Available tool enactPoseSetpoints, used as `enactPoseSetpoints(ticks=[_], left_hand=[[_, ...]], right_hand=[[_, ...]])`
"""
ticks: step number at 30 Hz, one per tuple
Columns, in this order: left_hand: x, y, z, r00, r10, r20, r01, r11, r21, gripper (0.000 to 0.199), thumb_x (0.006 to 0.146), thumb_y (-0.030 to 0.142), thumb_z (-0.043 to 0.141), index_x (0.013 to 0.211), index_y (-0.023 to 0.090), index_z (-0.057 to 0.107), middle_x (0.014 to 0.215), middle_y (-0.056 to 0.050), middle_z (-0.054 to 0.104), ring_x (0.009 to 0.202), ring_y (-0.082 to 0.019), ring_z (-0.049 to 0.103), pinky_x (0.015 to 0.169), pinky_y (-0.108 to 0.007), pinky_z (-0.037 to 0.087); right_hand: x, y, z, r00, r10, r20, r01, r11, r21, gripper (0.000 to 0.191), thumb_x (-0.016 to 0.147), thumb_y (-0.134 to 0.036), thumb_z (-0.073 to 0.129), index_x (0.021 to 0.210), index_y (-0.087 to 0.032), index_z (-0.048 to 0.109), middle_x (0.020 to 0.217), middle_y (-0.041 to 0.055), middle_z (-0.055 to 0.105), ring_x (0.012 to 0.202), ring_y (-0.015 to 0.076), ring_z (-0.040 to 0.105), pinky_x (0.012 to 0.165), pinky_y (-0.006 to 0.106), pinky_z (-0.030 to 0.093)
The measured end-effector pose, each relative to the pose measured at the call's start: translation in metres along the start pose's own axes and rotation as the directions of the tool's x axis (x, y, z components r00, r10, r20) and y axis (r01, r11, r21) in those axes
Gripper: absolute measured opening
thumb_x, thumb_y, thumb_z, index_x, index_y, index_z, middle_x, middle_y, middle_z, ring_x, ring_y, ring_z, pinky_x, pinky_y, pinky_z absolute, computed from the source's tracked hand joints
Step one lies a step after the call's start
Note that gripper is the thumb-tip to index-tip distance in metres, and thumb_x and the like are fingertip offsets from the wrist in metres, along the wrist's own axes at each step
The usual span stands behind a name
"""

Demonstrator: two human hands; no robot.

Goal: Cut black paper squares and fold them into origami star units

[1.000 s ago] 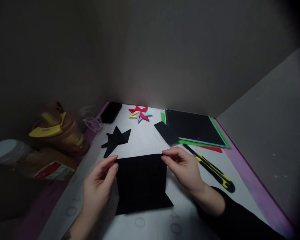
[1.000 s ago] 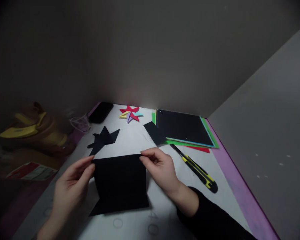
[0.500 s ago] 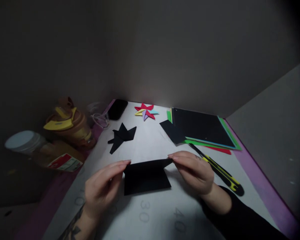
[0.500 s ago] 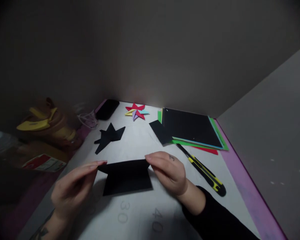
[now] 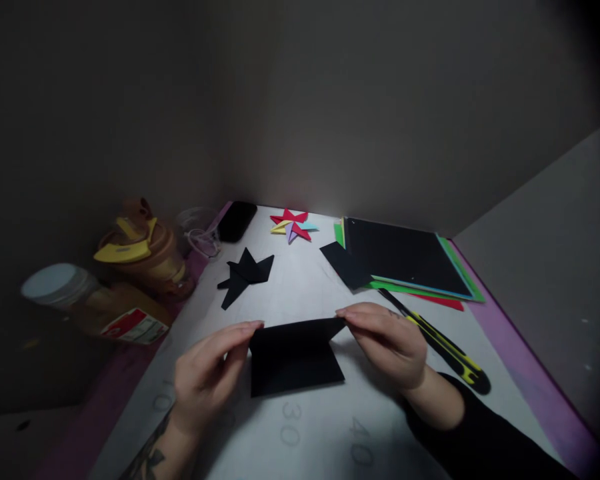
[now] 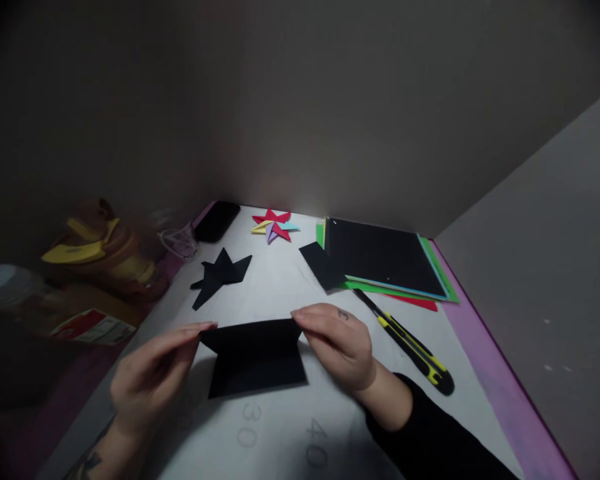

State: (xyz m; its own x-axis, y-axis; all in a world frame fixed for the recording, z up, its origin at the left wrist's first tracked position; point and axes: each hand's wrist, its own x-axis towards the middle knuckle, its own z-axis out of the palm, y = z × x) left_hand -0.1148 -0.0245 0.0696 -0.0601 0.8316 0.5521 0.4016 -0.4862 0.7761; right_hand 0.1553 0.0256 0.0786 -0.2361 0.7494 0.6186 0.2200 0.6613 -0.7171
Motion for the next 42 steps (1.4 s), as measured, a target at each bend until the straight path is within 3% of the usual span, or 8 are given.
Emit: enactPoseSetpoints(ticks=[5, 9, 13, 17, 23, 32, 39, 42], left_hand=[[-0.001, 0.004, 0.003, 0.976, -0.2, -0.09, 0.203, 0.979, 0.021, 0.019, 0.077, 0.016, 0.064, 0.093, 0.024, 0.07, 0.09, -0.002, 0.073, 0.082, -0.017, 0.068, 0.077, -0.028, 0.055], [0.01, 0.006, 0.013, 0.849, -0.508, -0.141, 0.492, 0.86, -0.134, 0.027, 0.074, 0.03, 0.069, 0.099, 0.019, 0.068, 0.08, -0.003, 0.07, 0.072, -0.015, 0.065, 0.065, -0.024, 0.052], [0.018, 0.006, 0.023, 0.704, -0.691, 0.163, 0.686, 0.602, -0.409, 0.056, 0.073, 0.033, 0.07, 0.124, 0.019, 0.052, 0.064, 0.003, 0.061, 0.054, -0.01, 0.058, 0.053, -0.019, 0.045], [0.013, 0.004, 0.031, 0.556, -0.653, 0.514, 0.822, 0.342, -0.455, 0.053, 0.068, 0.033, 0.075, 0.115, 0.016, 0.057, 0.077, -0.005, 0.067, 0.065, -0.016, 0.063, 0.059, -0.025, 0.049], [0.006, -0.005, 0.039, 0.429, -0.616, 0.66, 0.899, 0.219, -0.379, 0.031, 0.066, 0.028, 0.077, 0.088, 0.011, 0.064, 0.079, -0.008, 0.068, 0.062, -0.014, 0.061, 0.056, -0.023, 0.045], [0.013, -0.013, 0.039, 0.514, -0.637, 0.575, 0.84, 0.24, -0.486, 0.025, 0.069, 0.025, 0.074, 0.089, 0.012, 0.068, 0.08, -0.008, 0.07, 0.072, -0.016, 0.065, 0.066, -0.025, 0.049], [0.01, -0.023, 0.043, 0.592, -0.596, 0.543, 0.803, 0.379, -0.46, 0.041, 0.068, 0.023, 0.072, 0.108, 0.016, 0.063, 0.089, -0.008, 0.071, 0.075, -0.019, 0.067, 0.069, -0.029, 0.052], [0.01, -0.035, 0.039, 0.746, -0.592, 0.304, 0.659, 0.592, -0.465, 0.063, 0.071, 0.023, 0.069, 0.13, 0.025, 0.047, 0.114, -0.009, 0.065, 0.098, -0.022, 0.064, 0.085, -0.035, 0.05]], right_hand=[[0.006, -0.008, 0.003, 0.985, 0.154, -0.075, -0.157, 0.987, -0.029, 0.025, 0.072, -0.01, 0.067, 0.088, -0.028, 0.074, 0.081, 0.0022, 0.074, 0.073, 0.0192, 0.069, 0.064, 0.032, 0.057], [0.01, -0.006, 0.011, 0.901, 0.421, -0.102, -0.424, 0.906, -0.005, 0.009, 0.071, -0.023, 0.069, 0.079, -0.024, 0.074, 0.075, 0.0026, 0.073, 0.065, 0.0172, 0.067, 0.057, 0.028, 0.055], [0.01, 0.004, 0.015, 0.843, 0.53, -0.093, -0.529, 0.848, 0.03, 0.012, 0.07, -0.029, 0.07, 0.078, -0.022, 0.073, 0.075, 0.0036, 0.072, 0.064, 0.0167, 0.065, 0.058, 0.028, 0.054], [0.009, 0.018, 0.014, 0.798, 0.593, -0.102, -0.586, 0.805, 0.098, 0.016, 0.069, -0.032, 0.07, 0.08, -0.02, 0.073, 0.075, 0.004, 0.071, 0.065, 0.0161, 0.063, 0.059, 0.029, 0.051], [0.01, 0.043, 0.014, 0.695, 0.717, -0.058, -0.676, 0.678, 0.29, 0.026, 0.063, -0.032, 0.075, 0.084, -0.016, 0.07, 0.059, -0.0022, 0.059, 0.053, 0.0094, 0.051, 0.049, 0.022, 0.04], [0.007, 0.02, 0.019, 0.526, 0.773, 0.355, -0.827, 0.369, 0.424, 0.056, 0.069, -0.035, 0.071, 0.118, -0.021, 0.049, 0.06, -0.0068, 0.056, 0.047, 0.0095, 0.051, 0.043, 0.02, 0.038], [-0.006, 0.018, 0.026, 0.567, 0.717, 0.405, -0.817, 0.427, 0.388, 0.059, 0.057, -0.019, 0.076, 0.11, -0.02, 0.049, 0.062, -0.0053, 0.061, 0.052, 0.0119, 0.059, 0.049, 0.021, 0.043], [-0.014, 0.021, 0.023, 0.569, 0.709, 0.416, -0.819, 0.446, 0.361, 0.058, 0.058, -0.018, 0.074, 0.109, -0.021, 0.048, 0.065, -0.0052, 0.063, 0.053, 0.0115, 0.059, 0.048, 0.02, 0.042]])
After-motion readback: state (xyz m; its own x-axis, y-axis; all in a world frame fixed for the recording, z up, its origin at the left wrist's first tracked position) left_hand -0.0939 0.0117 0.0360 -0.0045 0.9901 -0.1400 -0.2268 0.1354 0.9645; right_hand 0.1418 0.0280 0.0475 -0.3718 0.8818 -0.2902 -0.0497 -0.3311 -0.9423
